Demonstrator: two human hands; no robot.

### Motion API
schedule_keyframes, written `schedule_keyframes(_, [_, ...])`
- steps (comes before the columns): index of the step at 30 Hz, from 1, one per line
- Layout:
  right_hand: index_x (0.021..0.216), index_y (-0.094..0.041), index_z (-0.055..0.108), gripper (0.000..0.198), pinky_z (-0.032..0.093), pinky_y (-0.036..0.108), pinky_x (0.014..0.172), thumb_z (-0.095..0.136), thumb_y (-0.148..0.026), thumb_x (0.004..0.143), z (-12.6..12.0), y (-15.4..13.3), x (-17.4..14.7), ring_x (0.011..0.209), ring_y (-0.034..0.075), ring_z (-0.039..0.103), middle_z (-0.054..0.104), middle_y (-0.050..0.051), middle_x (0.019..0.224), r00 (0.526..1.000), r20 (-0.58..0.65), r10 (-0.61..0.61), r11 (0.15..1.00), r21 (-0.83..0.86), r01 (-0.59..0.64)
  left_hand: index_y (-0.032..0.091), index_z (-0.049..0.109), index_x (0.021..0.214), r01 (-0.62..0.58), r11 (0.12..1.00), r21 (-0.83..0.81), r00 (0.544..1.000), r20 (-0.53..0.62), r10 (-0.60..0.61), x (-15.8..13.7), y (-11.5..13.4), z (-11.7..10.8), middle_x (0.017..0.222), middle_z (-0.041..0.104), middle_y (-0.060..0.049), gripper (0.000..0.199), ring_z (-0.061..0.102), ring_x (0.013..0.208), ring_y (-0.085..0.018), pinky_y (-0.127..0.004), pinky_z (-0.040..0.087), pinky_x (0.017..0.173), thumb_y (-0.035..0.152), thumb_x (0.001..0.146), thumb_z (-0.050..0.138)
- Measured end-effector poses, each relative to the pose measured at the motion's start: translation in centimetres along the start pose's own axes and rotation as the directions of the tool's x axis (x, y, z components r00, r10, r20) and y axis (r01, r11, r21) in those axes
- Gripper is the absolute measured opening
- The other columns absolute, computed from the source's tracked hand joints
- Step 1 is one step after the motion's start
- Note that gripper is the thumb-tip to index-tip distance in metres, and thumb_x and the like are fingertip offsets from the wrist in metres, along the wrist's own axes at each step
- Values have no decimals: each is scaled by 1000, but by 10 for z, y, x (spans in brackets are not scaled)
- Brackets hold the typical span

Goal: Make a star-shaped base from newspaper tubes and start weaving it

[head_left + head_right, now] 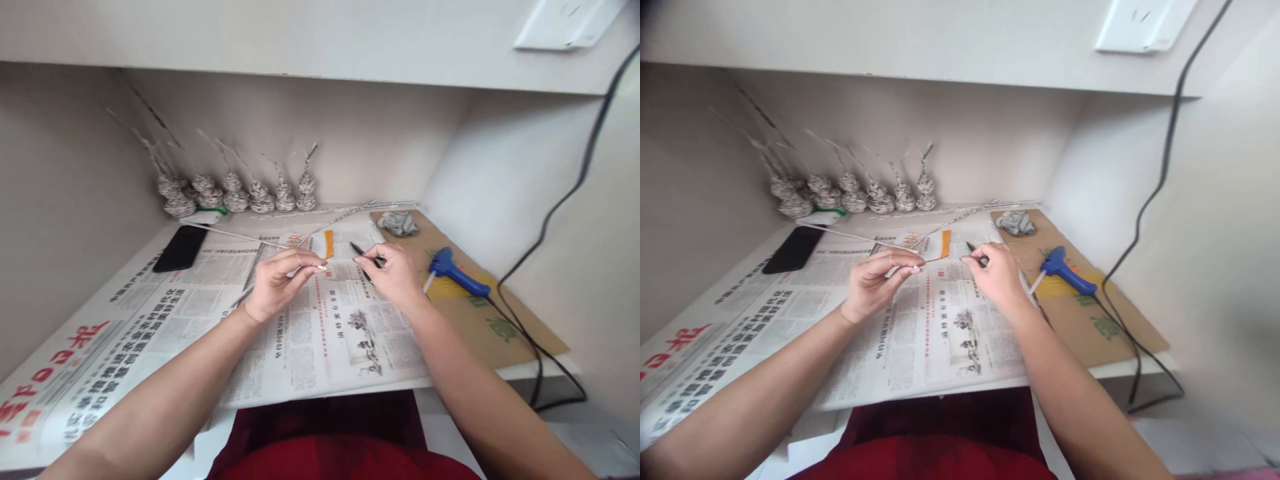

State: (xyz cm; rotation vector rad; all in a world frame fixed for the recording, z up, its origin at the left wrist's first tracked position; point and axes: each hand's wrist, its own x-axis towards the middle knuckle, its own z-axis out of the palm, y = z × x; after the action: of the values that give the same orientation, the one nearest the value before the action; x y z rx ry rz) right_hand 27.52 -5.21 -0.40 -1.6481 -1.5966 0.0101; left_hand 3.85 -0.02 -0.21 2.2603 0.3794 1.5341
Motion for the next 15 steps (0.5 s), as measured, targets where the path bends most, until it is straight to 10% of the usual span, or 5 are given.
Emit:
schedule_keyframes(9, [65, -24, 58, 30, 41, 35, 62, 64, -50, 78, -84, 61, -22, 60, 21, 54, 59, 2, 60, 975, -113, 189, 946, -245, -212, 20, 75, 95, -12, 1000, 25, 1000, -4, 12, -1, -1, -1, 89, 76, -5, 10, 72, 83, -15, -28, 58, 80, 19, 86, 70])
schedule_keyframes(15, [89, -23, 61, 21, 46, 43, 69, 63, -37, 73, -114, 99, -27, 81, 33, 65, 71, 13, 91, 903, -39, 428, 729, -576, -370, 17, 75, 94, 12, 1000, -1, 999, -49, -12, 0, -3, 0, 89, 76, -6, 9, 72, 85, -15, -27, 57, 83, 17, 86, 70])
